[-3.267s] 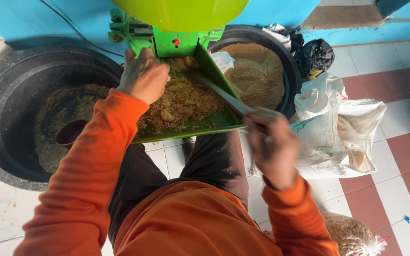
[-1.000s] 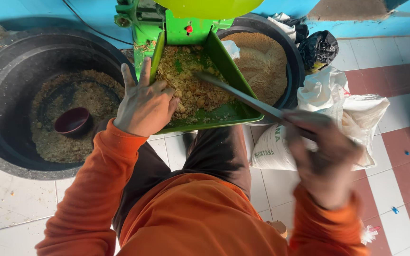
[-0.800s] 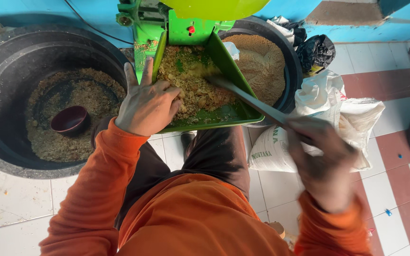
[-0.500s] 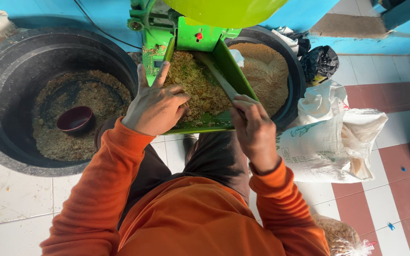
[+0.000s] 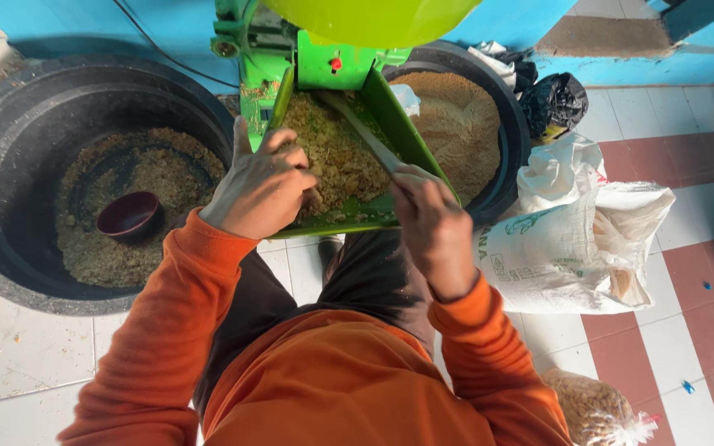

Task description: The person sits on the floor at a green electric grain mill, scooping freshly ground material from the machine's collection tray with a wooden spatula, picking out larger chunks by hand, and pushing material back toward the mill outlet. They use a small bowl to scoop ground material from a large basin and continue working the batch in the tray.

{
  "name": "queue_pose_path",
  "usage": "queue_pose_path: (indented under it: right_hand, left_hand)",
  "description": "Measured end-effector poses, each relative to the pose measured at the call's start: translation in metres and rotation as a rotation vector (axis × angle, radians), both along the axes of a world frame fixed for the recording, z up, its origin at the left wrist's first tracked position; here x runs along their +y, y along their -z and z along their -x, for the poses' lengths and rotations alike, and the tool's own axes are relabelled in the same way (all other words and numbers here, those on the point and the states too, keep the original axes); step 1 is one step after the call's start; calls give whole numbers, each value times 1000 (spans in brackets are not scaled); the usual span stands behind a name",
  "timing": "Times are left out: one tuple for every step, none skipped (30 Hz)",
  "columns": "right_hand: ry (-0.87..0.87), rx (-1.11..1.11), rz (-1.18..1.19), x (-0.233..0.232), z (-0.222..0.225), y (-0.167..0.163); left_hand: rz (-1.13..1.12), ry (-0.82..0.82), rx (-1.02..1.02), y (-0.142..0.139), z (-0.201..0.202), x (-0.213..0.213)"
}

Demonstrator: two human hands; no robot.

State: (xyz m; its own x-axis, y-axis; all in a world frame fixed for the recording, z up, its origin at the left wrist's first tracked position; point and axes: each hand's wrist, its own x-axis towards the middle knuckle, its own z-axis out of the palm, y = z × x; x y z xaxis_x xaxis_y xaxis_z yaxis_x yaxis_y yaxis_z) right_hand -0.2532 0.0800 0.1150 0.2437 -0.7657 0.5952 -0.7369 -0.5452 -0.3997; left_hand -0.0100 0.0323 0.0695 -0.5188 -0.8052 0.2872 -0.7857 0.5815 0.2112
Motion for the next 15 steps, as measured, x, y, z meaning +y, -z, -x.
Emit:
queue_pose_path:
  right_hand:
    - [23,9,32,2,5,-7]
    - [45,20,62,11,14,-18]
    - [69,30,87,21,24,-28]
    - [60,10,52,29,33,-37]
    - [52,-10,16,34,40,-42]
    - [45,-31,-23,35,44,-43]
    - [44,4,-12,32,46,-41]
    - [42,39,-1,26,45,-34]
    - [39,74,15,16,42,-24]
    - [18,41,-13,4,37,-12]
    - [-6,9,-43,-8,33,0]
    - [-31,-23,-75,-14,32,8]
    - [-34,1,-50,-17,33,13]
    - [-36,23,-24,-18,37,15]
    - [-40,46,5,-16,43,13]
  left_hand:
    - [14,13,-12,-1,1,-1]
    - [26,24,-23,-2,1,-1]
    - [34,38,-35,-3,3,-1]
    - [34,39,-55,-4,4,-3]
    - [34,41,-75,-5,4,-3]
    - [31,44,-96,-6,5,-4]
    - [38,57,-67,-7,6,-4]
    - [45,67,-37,-7,6,-5]
    - [56,76,-8,-8,7,-5]
    - [63,71,-26,-8,7,-5]
    - [68,62,-43,-7,7,-4]
    - [70,52,-59,-6,7,-4]
    - [42,54,-29,-4,8,-5]
    - [16,56,1,-2,8,-8]
    - [-9,56,30,1,8,-13]
